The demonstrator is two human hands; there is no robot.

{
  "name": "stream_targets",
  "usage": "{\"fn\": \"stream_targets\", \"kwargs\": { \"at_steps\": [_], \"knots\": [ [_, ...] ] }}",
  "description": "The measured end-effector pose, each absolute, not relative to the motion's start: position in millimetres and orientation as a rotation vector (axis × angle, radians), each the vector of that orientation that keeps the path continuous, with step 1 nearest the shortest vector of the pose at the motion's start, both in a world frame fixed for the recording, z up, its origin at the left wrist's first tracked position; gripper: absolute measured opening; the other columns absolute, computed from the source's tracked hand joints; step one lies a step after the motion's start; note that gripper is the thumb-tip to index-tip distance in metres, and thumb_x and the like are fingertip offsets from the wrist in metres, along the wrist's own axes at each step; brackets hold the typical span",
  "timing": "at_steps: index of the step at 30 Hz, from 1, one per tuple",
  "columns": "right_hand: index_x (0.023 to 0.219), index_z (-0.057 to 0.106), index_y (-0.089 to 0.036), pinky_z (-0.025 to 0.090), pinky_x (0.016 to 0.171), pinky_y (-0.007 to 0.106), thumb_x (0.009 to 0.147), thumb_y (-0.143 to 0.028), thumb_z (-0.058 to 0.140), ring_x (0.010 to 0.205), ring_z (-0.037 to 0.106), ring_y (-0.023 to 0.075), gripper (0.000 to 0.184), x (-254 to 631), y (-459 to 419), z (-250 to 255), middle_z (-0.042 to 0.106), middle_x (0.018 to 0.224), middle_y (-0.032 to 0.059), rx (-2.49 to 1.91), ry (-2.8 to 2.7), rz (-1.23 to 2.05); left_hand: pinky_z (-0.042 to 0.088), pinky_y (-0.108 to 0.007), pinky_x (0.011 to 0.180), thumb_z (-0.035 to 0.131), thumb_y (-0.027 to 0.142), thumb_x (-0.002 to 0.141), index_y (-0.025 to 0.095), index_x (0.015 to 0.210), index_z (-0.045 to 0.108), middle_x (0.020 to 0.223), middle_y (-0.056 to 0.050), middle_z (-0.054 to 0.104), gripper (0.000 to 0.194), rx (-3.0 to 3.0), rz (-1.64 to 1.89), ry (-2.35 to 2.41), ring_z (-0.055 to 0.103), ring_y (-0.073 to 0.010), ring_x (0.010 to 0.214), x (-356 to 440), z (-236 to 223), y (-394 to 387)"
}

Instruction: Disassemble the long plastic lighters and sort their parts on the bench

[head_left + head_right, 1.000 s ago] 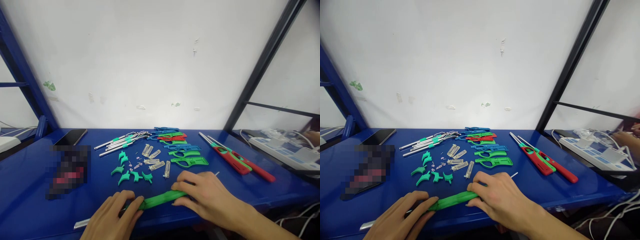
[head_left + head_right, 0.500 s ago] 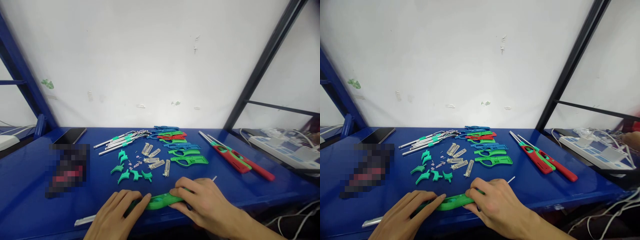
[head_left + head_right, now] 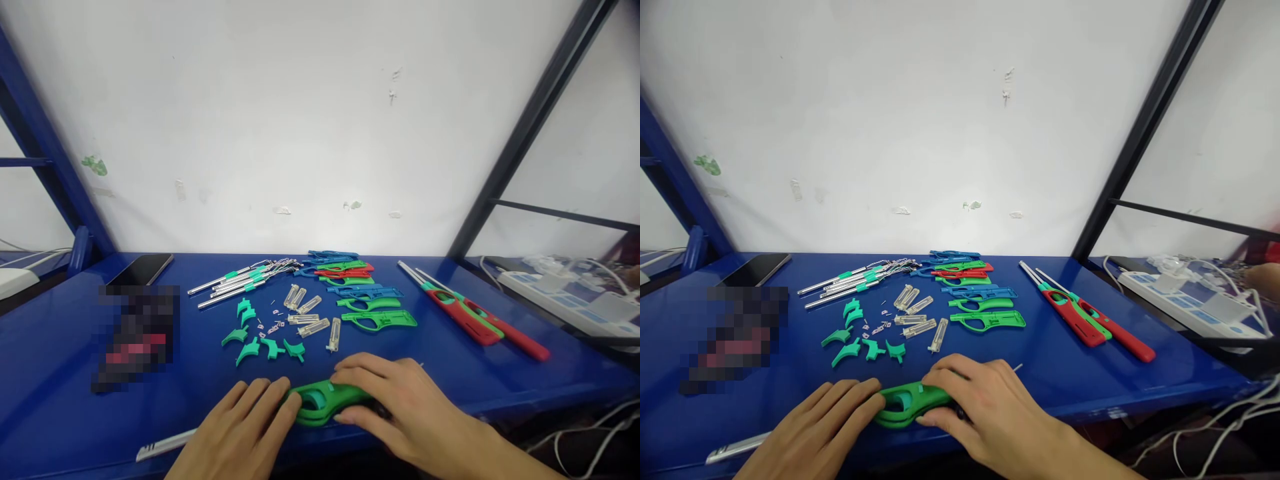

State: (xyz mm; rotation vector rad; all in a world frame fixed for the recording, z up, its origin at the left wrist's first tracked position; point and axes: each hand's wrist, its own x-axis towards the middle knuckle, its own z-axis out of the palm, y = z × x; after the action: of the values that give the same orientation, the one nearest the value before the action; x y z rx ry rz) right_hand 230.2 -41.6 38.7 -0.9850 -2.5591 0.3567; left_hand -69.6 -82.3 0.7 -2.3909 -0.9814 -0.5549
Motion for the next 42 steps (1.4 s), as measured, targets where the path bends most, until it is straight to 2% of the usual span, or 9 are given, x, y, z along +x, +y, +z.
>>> {"fn": "stream_targets", "kwargs": {
  "at_steps": [6,9,13,16,23,27,31,36,42],
  "knots": [
    [0.137,0.063,-0.038,0.055,0.089,0.029,0.107,-0.048,0.065,0.105,0.076,0.0188,0.032,228,-36,37,0.075,0.127,-0.0043,-1.014,-2.543,0.466,0.062,-0.03,0.089,0.041,0.001,0.088,0.032,0.128,0.062,0.121,0.002,0.075,0.056,-2.373,-0.534,-1.037,0.074,-0.0186,0.1,-67,0,-81],
    [0.131,0.067,-0.036,0.056,0.088,0.027,0.106,-0.045,0.067,0.1,0.076,0.0172,0.026,227,-34,36,0.076,0.12,-0.0042,-1.006,-2.5,0.48,0.063,-0.032,0.086,0.04,0.007,0.091,0.03,0.139,0.06,0.12,0.0,0.076,0.056,-2.345,-0.532,-1.065,0.075,-0.0203,0.098,-69,-6,-80],
    [0.131,0.068,-0.032,0.059,0.092,0.028,0.108,-0.046,0.064,0.102,0.077,0.0183,0.027,236,-31,39,0.077,0.123,0.0,-0.984,-2.429,0.436,0.062,-0.032,0.092,0.04,0.022,0.106,0.027,0.161,0.041,0.129,-0.004,0.075,0.055,-2.298,-0.525,-1.138,0.076,-0.0201,0.105,-71,-14,-77],
    [0.134,0.068,-0.032,0.062,0.095,0.032,0.108,-0.049,0.061,0.11,0.078,0.0216,0.032,256,-26,39,0.077,0.127,0.0037,-1.054,-2.346,0.308,0.063,-0.033,0.089,0.038,0.03,0.113,0.025,0.167,0.031,0.128,-0.004,0.075,0.055,-2.274,-0.533,-1.174,0.077,-0.0203,0.103,-67,-9,-75],
    [0.126,0.075,-0.028,0.068,0.087,0.039,0.108,-0.058,0.056,0.105,0.081,0.0286,0.04,314,-8,25,0.08,0.123,0.0078,-1.289,-2.304,-0.056,0.061,-0.032,0.088,0.038,0.018,0.11,0.026,0.139,0.062,0.116,-0.001,0.074,0.038,-2.345,-0.633,-1.109,0.075,-0.018,0.097,-65,7,-73],
    [0.133,0.073,-0.028,0.069,0.085,0.04,0.106,-0.06,0.057,0.104,0.081,0.0292,0.045,315,-9,23,0.079,0.128,0.0085,-1.338,-2.255,-0.129,0.059,-0.031,0.094,0.046,0.015,0.107,0.026,0.134,0.063,0.118,-0.002,0.07,0.034,-2.461,-0.635,-1.133,0.069,-0.0174,0.102,-67,6,-74],
    [0.128,0.075,-0.031,0.064,0.098,0.037,0.11,-0.047,0.058,0.112,0.078,0.025,0.03,286,-24,32,0.077,0.129,0.0057,-1.204,-2.26,0.03,0.057,-0.028,0.085,0.053,0.014,0.106,0.027,0.126,0.066,0.112,-0.001,0.069,0.027,-2.495,-0.741,-1.129,0.066,-0.0157,0.095,-63,4,-74],
    [0.137,0.07,-0.034,0.06,0.102,0.035,0.11,-0.042,0.059,0.113,0.076,0.0212,0.029,249,-38,34,0.073,0.132,0.0041,-1.037,-2.425,0.242,0.057,-0.031,0.086,0.046,0.002,0.1,0.03,0.127,0.065,0.112,0.001,0.071,0.044,-2.481,-0.727,-1.214,0.069,-0.0162,0.096,-59,1,-77],
    [0.126,0.075,-0.035,0.058,0.093,0.029,0.111,-0.035,0.059,0.098,0.076,0.0164,0.021,241,-36,25,0.075,0.121,-0.0006,-1.016,-2.467,0.348,0.058,-0.032,0.09,0.043,0.0,0.094,0.026,0.131,0.062,0.119,0.0,0.073,0.049,-2.455,-0.703,-1.217,0.072,-0.0177,0.103,-56,3,-80]
  ]
}}
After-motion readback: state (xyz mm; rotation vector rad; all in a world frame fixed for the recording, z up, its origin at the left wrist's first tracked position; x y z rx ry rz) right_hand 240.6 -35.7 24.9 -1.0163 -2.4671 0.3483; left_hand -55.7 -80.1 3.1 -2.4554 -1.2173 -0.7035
